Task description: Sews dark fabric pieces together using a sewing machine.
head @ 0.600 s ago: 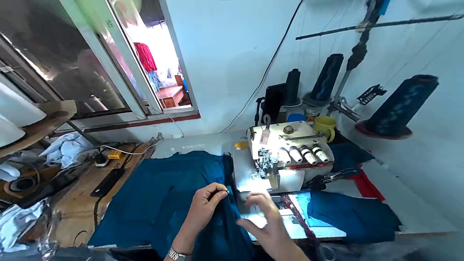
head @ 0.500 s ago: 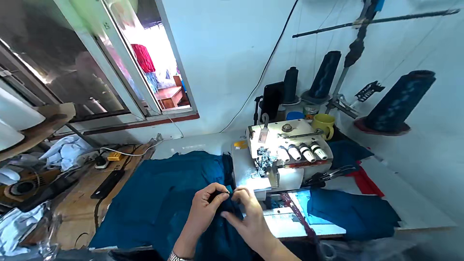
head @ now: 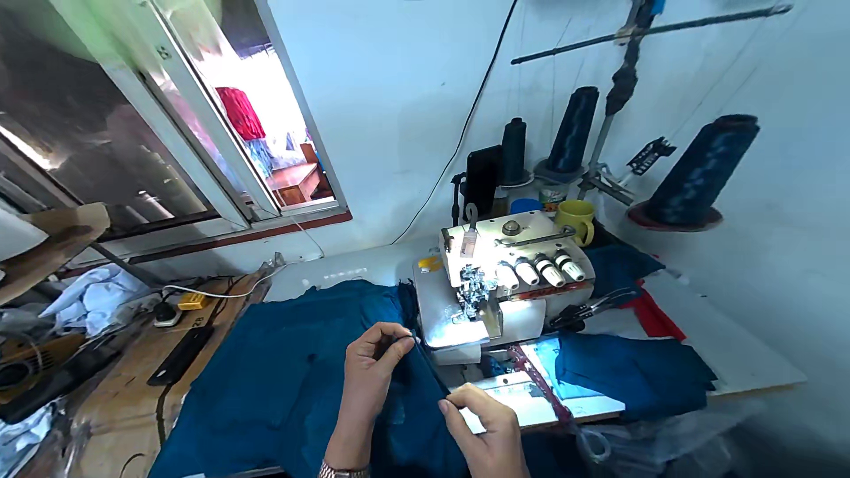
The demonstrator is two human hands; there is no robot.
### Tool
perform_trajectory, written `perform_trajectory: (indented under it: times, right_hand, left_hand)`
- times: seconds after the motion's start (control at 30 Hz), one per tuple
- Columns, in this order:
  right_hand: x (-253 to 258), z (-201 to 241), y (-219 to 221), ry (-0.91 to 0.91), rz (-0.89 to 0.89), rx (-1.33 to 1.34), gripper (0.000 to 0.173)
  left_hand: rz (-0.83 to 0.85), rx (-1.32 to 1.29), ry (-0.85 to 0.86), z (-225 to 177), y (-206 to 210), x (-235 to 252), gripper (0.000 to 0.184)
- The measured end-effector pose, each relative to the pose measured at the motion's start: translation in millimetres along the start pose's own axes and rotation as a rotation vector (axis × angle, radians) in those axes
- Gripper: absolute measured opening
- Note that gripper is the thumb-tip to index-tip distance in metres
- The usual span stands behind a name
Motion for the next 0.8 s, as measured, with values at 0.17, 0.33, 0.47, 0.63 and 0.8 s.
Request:
perform_trajectory:
  times: [0.17, 0.33, 0.47, 0.63, 0.8]
  right_hand:
    - [12.7, -19.8, -32.2, 0.28, -0.059, -0.021, 0.015]
    - [5.5, -50.1, -47.7, 0.378, -0.063, 0.04, 0.014]
    - [3.0, -70.0, -32.8, 0.387, 0.035, 0.175, 0.013]
    - [-3.1, -75.8, -31.1, 0.413, 0.082, 0.169, 0.02]
    - [0.4, -71.6, -46.5, 0.446, 0.051, 0.187, 0.019]
  left_hand:
    - [0.156, 0.08, 0.039, 25.4, 55.3, 19.3, 0.007]
    - [0.217, 0.204, 0.133, 42.2, 87.0, 14.9, 0.013]
    - [0.183, 0.5, 0.319, 37.5, 91.6, 7.6, 0.003]
    - [0.204, 1.108, 0.502, 18.5, 109.7, -32.7, 0.023]
    - [0.189, 1.203, 0.433, 24.4, 126.9, -48.0, 0.035]
Point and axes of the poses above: each hand's wrist, its own x-axis towards the middle knuckle, its own y-axis out of the palm, z = x × y, the point moved 6 cm from there along x, towards the middle knuckle, and after that the axes turned 10 degrees about y, right-handed, at the moved point
